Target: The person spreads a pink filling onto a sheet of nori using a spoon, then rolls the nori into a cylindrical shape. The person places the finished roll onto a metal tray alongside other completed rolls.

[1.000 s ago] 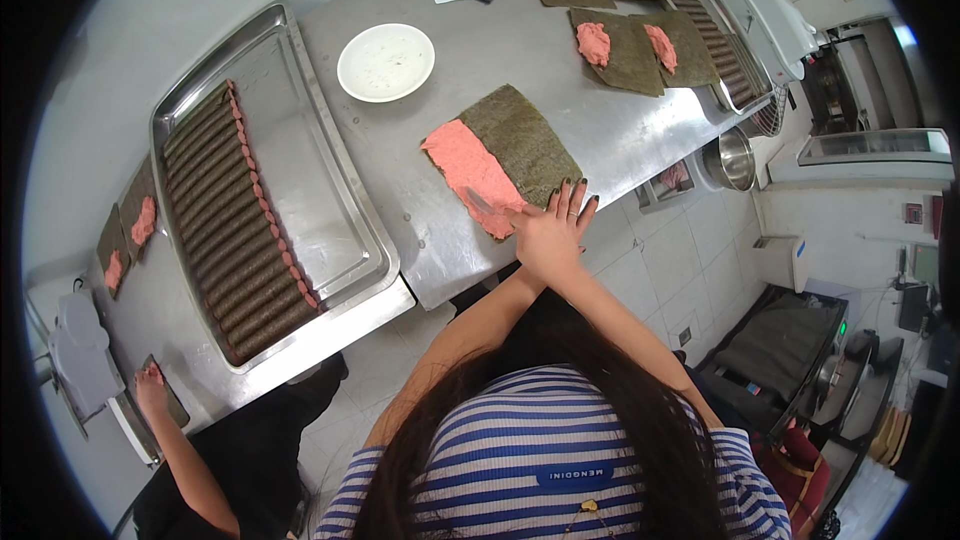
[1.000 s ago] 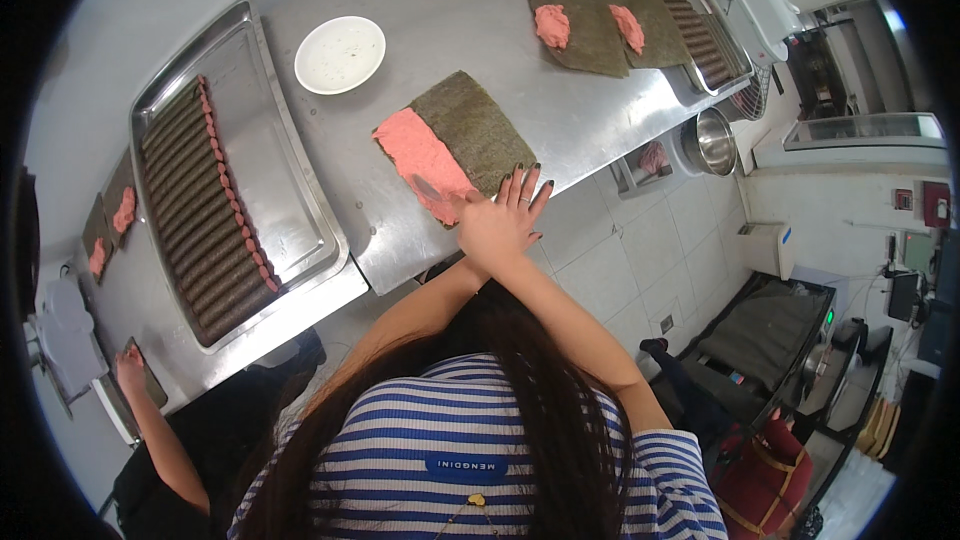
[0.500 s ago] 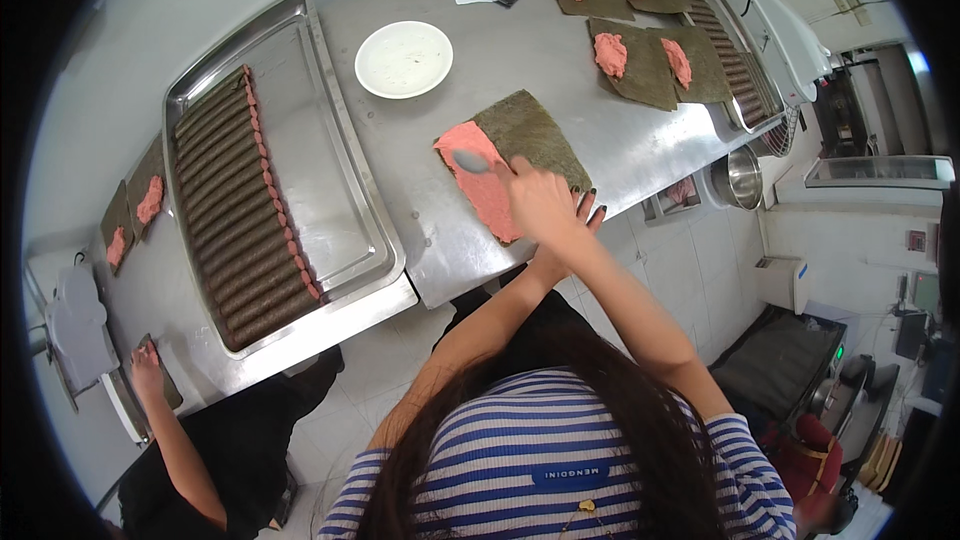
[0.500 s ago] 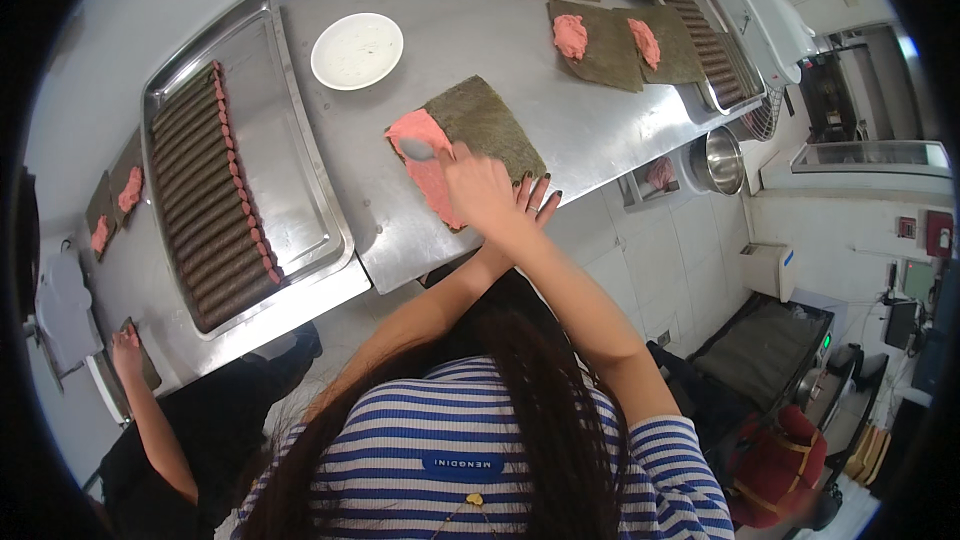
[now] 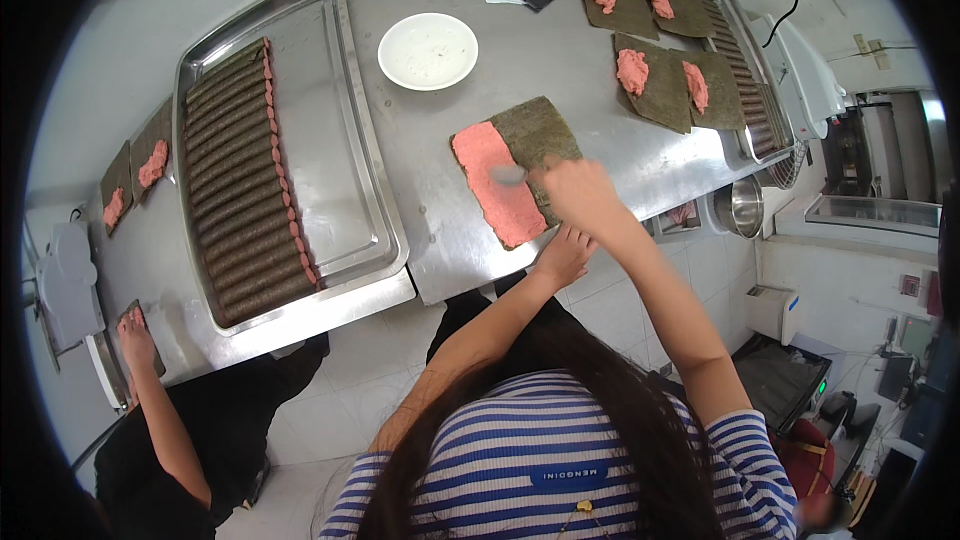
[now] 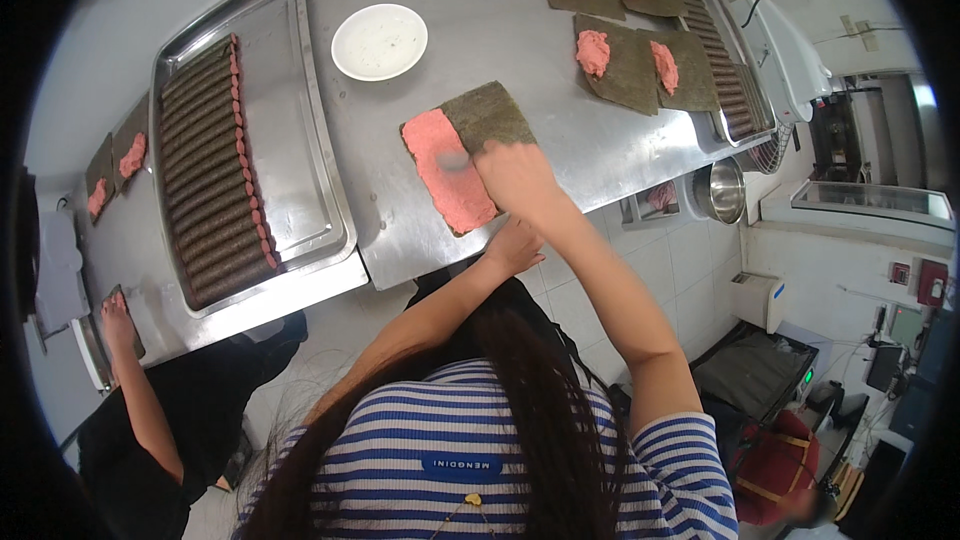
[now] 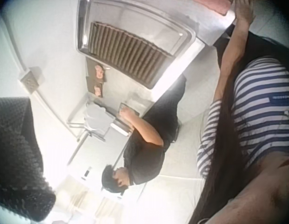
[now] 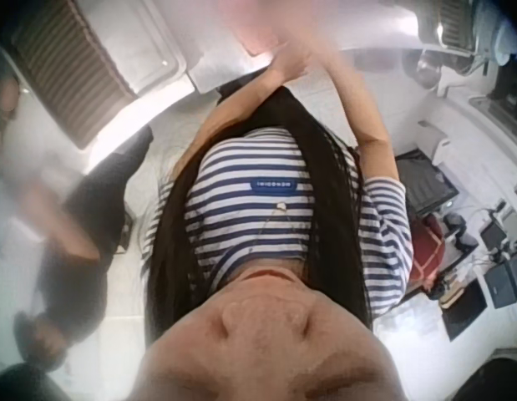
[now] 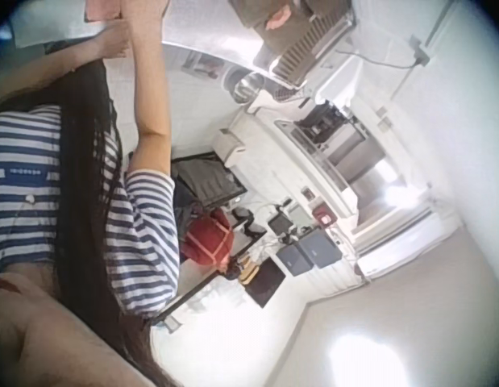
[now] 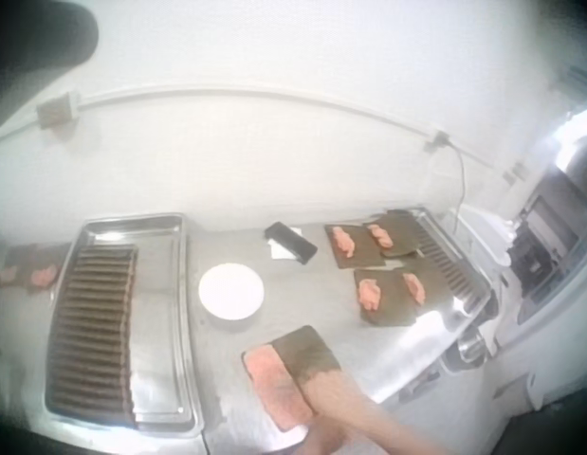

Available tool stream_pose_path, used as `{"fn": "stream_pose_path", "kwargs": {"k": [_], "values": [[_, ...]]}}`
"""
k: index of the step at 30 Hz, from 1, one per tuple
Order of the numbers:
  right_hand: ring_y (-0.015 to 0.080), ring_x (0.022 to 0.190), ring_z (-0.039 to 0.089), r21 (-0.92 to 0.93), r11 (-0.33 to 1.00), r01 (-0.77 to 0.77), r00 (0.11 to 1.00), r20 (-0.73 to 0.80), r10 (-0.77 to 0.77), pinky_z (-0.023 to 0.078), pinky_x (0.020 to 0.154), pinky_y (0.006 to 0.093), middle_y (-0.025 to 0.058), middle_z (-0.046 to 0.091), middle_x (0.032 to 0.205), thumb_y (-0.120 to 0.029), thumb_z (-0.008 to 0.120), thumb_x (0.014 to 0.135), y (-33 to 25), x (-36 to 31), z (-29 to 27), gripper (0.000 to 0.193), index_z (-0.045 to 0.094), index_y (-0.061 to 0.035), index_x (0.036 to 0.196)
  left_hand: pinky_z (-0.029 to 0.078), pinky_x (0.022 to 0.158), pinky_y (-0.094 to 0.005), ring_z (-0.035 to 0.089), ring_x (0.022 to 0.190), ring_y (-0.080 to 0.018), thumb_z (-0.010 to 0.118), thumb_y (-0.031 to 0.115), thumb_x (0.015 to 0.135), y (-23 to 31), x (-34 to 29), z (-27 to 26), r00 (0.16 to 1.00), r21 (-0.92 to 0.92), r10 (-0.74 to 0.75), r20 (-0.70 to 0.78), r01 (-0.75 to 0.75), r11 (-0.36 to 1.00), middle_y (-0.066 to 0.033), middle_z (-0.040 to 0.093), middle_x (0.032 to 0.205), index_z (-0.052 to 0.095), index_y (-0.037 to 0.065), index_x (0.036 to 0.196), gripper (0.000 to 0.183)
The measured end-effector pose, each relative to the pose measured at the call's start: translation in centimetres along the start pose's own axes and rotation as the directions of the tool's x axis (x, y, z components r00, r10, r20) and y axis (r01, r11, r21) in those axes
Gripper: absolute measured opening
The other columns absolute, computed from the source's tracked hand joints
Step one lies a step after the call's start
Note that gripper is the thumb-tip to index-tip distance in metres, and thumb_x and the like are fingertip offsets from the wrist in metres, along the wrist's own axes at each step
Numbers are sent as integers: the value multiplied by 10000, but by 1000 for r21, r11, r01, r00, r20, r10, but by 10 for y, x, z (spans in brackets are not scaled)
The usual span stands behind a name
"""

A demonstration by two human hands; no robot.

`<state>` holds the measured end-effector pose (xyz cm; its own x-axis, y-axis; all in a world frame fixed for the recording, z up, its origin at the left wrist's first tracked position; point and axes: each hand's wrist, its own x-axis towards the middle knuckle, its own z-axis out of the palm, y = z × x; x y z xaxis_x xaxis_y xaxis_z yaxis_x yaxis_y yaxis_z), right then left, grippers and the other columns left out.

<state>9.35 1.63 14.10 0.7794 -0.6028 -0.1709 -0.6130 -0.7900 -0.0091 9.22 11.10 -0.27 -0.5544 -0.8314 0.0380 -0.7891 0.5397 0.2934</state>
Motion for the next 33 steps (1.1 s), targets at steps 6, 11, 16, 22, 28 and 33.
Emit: {"fn": "stream_pose_path", "kwargs": {"k": [6, 11, 16, 22, 28, 33], "values": [[301, 725, 666, 17, 991, -129, 989, -72, 130, 531, 584, 411, 117, 601, 884, -79, 524, 781, 4, 28, 23, 264, 643, -73, 1016, 205, 1107, -495, 318, 1330, -358, 643, 461, 767, -3, 0, 4, 1000, 66, 13, 11, -14, 998, -168, 438, 1366, 458, 84, 1336, 707], [314, 733, 666, -31, 993, -118, 992, -57, 116, 541, 597, 422, 129, 605, 909, -101, 535, 785, -21, -43, 53, 259, 635, -64, 1020, 214, 1103, -492, 349, 1301, -350, 527, 388, 874, 1, 1, 11, 902, 69, -74, -425, 114, 991, -129, 421, 1391, 412, 73, 1372, 601], [312, 699, 662, 13, 999, -47, 997, 57, 47, 535, 551, 433, 131, 618, 909, -109, 549, 796, -18, -82, 20, 285, 640, -60, 1061, 240, 1090, -490, 356, 1302, -336, 467, 314, 905, 1, 5, 9, 930, -33, -112, -350, 107, 994, -131, 427, 1390, 437, 74, 1356, 512], [385, 874, 652, 223, 879, -422, 906, 85, 414, 545, 664, 508, 136, 623, 991, -154, 559, 781, -17, -67, 42, 286, 639, -83, 1047, 252, 1082, -494, 311, 1331, -389, 441, 304, 890, 4, 9, -8, 990, 148, -12, -140, 33, 988, -192, 365, 1434, 421, 62, 1366, 535], [314, 699, 652, 225, 932, -285, 949, -71, 308, 526, 581, 417, 110, 619, 916, -100, 558, 793, -53, -105, 61, 281, 647, -67, 1058, 177, 1112, -507, 250, 1369, -403, 382, 293, 897, 1, -2, 6, 949, 186, -41, -312, 103, 977, -203, 284, 1489, 344, 80, 1422, 568], [266, 748, 643, 99, 980, -173, 981, -76, 181, 519, 644, 386, 86, 600, 904, -104, 560, 772, -46, -81, 60, 271, 647, -68, 1026, 176, 1112, -505, 260, 1367, -396, 402, 317, 885, 3, -2, 0, 953, 252, -68, -295, 146, 957, -201, 280, 1491, 312, 97, 1441, 605]]}}
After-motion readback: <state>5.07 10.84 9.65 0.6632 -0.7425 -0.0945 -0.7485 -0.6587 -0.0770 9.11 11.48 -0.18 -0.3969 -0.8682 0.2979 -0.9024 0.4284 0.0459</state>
